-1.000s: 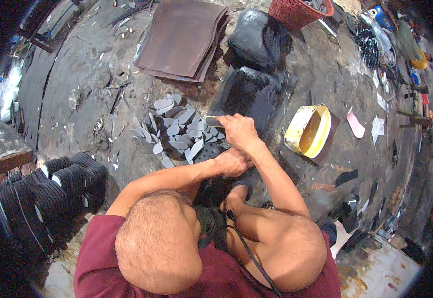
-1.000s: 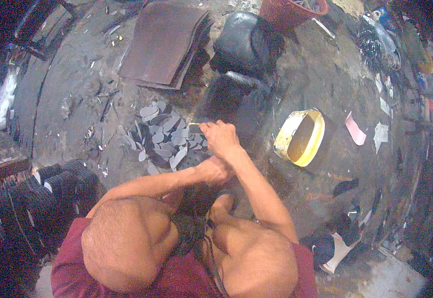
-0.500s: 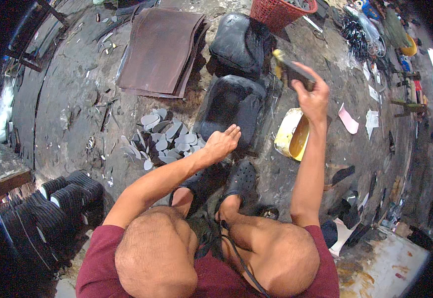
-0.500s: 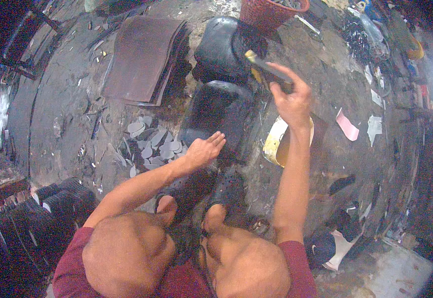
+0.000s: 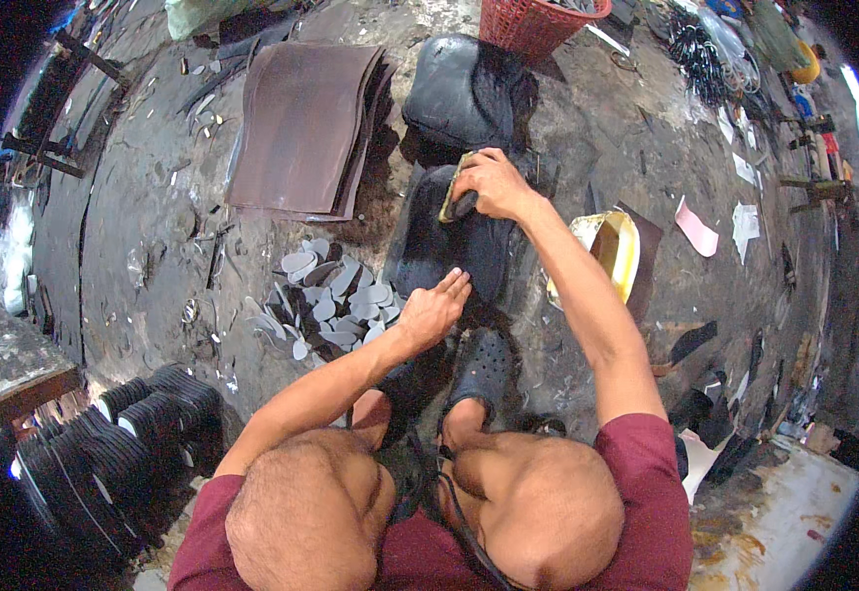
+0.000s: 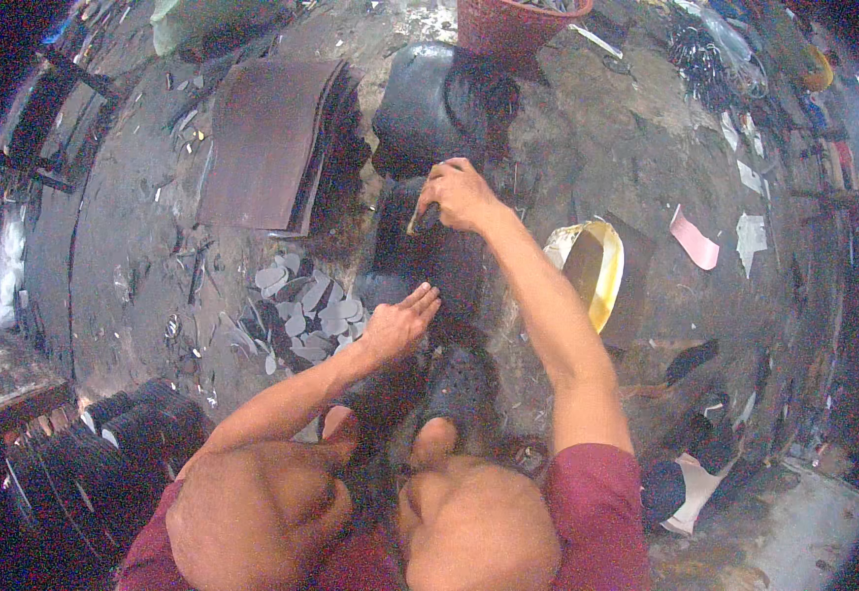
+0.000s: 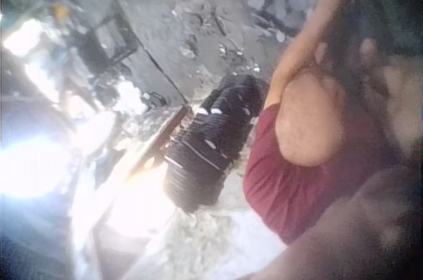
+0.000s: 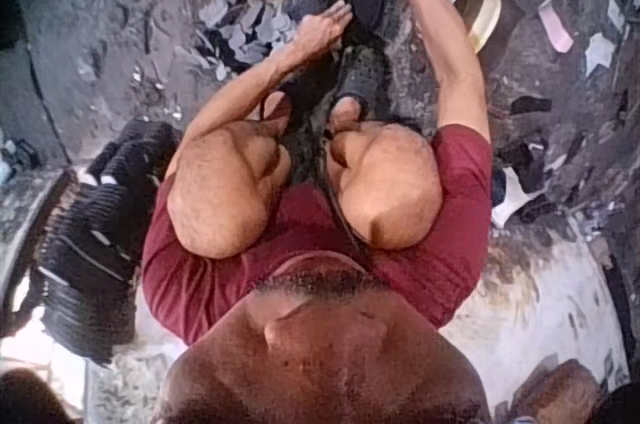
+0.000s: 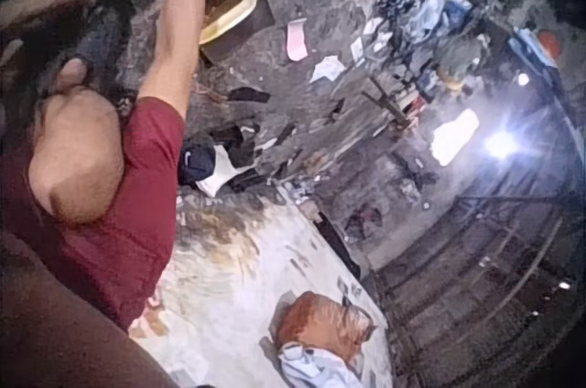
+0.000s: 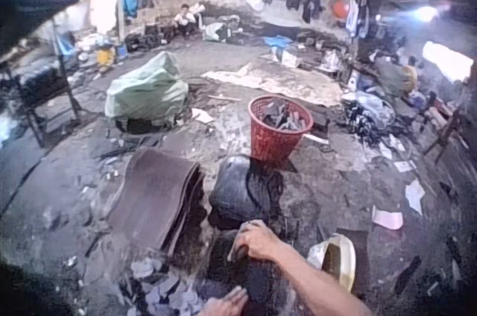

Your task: The person repeatedly dips a brush into a yellow container and applies a liquid to black shoe parts on the floor. They handle the parts one at a time, turning them over and brushing different areas.

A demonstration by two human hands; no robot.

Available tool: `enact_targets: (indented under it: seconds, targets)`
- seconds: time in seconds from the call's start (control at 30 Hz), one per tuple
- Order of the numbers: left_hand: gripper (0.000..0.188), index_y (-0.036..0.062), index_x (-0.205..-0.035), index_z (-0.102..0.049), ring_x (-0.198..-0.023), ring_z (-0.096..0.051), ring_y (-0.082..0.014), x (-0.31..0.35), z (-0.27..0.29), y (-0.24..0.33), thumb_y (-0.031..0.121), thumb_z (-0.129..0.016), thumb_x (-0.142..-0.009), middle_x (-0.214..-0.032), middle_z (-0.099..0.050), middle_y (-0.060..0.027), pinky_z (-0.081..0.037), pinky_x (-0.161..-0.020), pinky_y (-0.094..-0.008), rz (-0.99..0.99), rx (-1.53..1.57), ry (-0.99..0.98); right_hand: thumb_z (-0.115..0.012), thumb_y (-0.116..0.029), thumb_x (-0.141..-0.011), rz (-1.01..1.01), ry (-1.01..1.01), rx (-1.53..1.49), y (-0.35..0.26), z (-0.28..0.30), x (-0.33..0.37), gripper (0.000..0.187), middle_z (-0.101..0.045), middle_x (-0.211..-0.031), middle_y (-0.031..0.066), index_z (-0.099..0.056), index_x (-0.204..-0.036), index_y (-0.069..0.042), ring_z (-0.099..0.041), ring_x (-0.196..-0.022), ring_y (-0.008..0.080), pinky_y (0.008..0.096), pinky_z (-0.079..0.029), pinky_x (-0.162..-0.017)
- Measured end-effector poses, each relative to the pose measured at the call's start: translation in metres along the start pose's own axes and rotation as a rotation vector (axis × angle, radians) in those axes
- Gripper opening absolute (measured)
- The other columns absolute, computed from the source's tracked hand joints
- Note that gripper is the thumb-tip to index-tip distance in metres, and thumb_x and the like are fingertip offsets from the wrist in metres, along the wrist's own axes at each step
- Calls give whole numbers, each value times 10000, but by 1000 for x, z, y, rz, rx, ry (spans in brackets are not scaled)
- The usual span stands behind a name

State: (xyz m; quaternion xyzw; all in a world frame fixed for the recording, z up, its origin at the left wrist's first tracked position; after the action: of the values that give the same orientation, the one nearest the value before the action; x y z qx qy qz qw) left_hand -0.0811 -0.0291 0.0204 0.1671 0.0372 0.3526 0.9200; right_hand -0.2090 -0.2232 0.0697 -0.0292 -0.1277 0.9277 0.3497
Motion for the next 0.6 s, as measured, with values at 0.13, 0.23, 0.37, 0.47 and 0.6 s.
enact_targets:
  seconds: [0.13, 0.23, 0.37, 0.47, 0.6]
  targets:
    - [570, 46, -1396, -533, -1426, -445, -217, 1, 11, -3, 103, -616, -835, -1541, -466, -70, -619, -794, -380, -1, -6, 10, -650, -110, -732, -460, -234, 37, 22, 26, 38, 458, -744, -1085, 37, -772, -1076, -388, -666, -1095, 265, 460, -439, -1003]
    - [600, 58, -1404, -527, -1430, -438, -210, -1, 8, -5, 107, -639, -817, -1548, -458, -68, -616, -804, -375, -20, 28, -12, -647, -156, -766, -667, -202, -14, 29, 26, 77, 463, -757, -1033, 100, -740, -1173, -358, -715, -1003, 325, 506, -553, -832]
    - [622, 67, -1393, -539, -1432, -435, -214, -3, 8, -4, 93, -667, -785, -1543, -464, -65, -616, -806, -375, -6, 25, -33, -647, -202, -778, -651, -329, -85, -6, 5, 91, 506, -729, -1114, 155, -675, -1275, -291, -698, -1028, 376, 517, -551, -876]
    - [619, 55, -1383, -545, -1427, -443, -224, -14, 19, -20, 81, -660, -775, -1549, -456, -80, -594, -874, -368, -2, 25, 84, -643, -264, -818, -743, 15, -146, 9, 35, 92, 475, -724, -1120, 163, -649, -1293, -248, -692, -1033, 383, 512, -540, -897]
    - [666, 46, -1378, -547, -1413, -459, -246, -22, 34, -33, 112, -709, -735, -1512, -496, -114, -582, -907, -396, 13, 54, 90, -636, -247, -852, -783, 215, -115, -14, 29, 75, 459, -718, -1152, 146, -640, -1307, -188, -695, -1034, 340, 483, -542, -909]
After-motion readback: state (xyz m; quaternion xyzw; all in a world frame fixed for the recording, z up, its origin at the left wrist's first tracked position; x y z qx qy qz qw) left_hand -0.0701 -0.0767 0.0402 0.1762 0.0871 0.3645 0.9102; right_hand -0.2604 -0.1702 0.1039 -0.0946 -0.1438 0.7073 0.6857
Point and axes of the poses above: each hand's wrist, its own x-axis away from the middle knuckle, its own z-axis out of the back of the hand, y = z × x, the point moved 5 cm from there along -x, towards the middle knuckle
